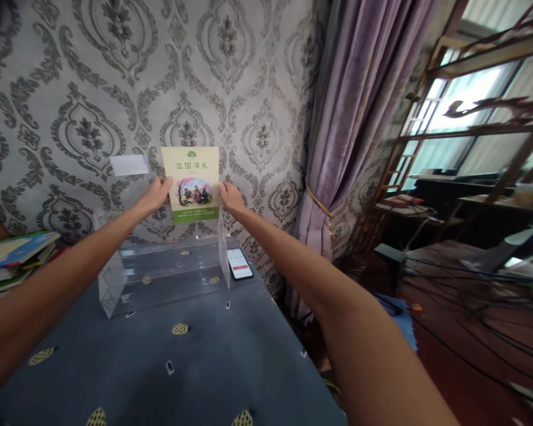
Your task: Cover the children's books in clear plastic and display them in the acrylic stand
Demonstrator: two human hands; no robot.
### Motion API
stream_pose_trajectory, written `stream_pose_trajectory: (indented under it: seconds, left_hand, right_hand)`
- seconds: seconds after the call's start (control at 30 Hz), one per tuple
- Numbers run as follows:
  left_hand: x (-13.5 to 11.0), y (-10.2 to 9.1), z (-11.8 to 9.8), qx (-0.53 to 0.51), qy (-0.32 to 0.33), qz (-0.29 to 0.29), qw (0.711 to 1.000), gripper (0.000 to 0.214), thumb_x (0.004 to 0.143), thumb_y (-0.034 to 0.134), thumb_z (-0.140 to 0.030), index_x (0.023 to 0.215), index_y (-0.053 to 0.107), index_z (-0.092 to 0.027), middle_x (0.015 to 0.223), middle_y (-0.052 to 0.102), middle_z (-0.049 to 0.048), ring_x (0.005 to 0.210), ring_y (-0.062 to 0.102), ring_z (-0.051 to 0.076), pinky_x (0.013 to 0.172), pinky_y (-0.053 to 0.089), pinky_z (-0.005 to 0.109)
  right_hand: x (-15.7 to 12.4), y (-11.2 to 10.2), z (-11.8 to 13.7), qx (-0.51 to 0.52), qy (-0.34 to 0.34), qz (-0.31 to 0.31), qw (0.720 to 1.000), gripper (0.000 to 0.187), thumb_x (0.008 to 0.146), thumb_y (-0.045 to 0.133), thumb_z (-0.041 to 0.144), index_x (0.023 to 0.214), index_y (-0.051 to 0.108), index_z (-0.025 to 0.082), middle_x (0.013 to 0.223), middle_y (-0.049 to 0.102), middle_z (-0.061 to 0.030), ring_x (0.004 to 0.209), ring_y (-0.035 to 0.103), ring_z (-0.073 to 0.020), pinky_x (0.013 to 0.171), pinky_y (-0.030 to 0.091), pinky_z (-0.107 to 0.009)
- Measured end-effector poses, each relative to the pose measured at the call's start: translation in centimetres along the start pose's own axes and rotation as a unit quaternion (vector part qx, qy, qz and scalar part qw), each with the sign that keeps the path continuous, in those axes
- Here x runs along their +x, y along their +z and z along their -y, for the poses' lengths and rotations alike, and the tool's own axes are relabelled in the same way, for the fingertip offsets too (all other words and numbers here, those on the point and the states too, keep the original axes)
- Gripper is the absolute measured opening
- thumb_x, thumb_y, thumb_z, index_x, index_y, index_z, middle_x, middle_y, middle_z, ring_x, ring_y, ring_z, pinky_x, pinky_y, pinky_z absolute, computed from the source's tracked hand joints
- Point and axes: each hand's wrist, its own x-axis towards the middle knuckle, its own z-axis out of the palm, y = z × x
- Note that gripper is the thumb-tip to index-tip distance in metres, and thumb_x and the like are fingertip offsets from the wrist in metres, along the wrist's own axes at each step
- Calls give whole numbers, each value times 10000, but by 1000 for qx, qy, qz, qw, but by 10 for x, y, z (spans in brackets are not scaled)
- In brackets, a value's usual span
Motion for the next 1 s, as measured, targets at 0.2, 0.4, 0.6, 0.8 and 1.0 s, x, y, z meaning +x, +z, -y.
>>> stream_pose_trajectory:
  seconds: [0.2,0.4,0.6,0.8,1.0]
  left_hand:
    - [-44,-11,30,56,84,-84,991,473,1023,305,-461,1309,475,-124,1146,689,178,1146,615,344,944,471,455]
    - [-121,-23,114,197,195,-120,953,411,1009,390,-397,1284,530,-126,1295,616,184,1266,508,319,1078,374,468]
    - [-148,-69,218,276,45,-135,951,459,978,398,-401,1286,540,-91,1382,551,237,1330,452,363,1106,342,515]
    - [-151,-113,289,352,-125,0,928,624,926,458,-519,1364,477,-75,1422,493,314,1381,381,460,1032,338,694]
    - [-149,-121,304,390,-137,31,910,515,972,347,-456,1250,575,-88,1288,602,296,1216,539,451,977,388,670]
  right_hand:
    - [-35,-10,12,-9,44,-63,997,381,1002,336,427,1049,608,164,1050,678,-141,1010,605,-274,963,471,-441]
    - [-134,3,34,49,-120,-75,989,338,993,404,419,1090,641,198,1044,701,-103,980,642,-249,924,493,-412]
    - [-262,43,66,133,-98,180,970,320,1025,401,374,1139,656,217,940,718,-67,873,680,-198,815,539,-329]
    - [-321,79,86,151,-86,326,929,350,1043,366,391,1189,646,239,1068,719,-77,1052,660,-213,976,504,-387]
    - [-344,110,78,210,27,342,916,454,1015,384,526,1154,667,200,968,746,-97,953,691,-237,935,516,-428]
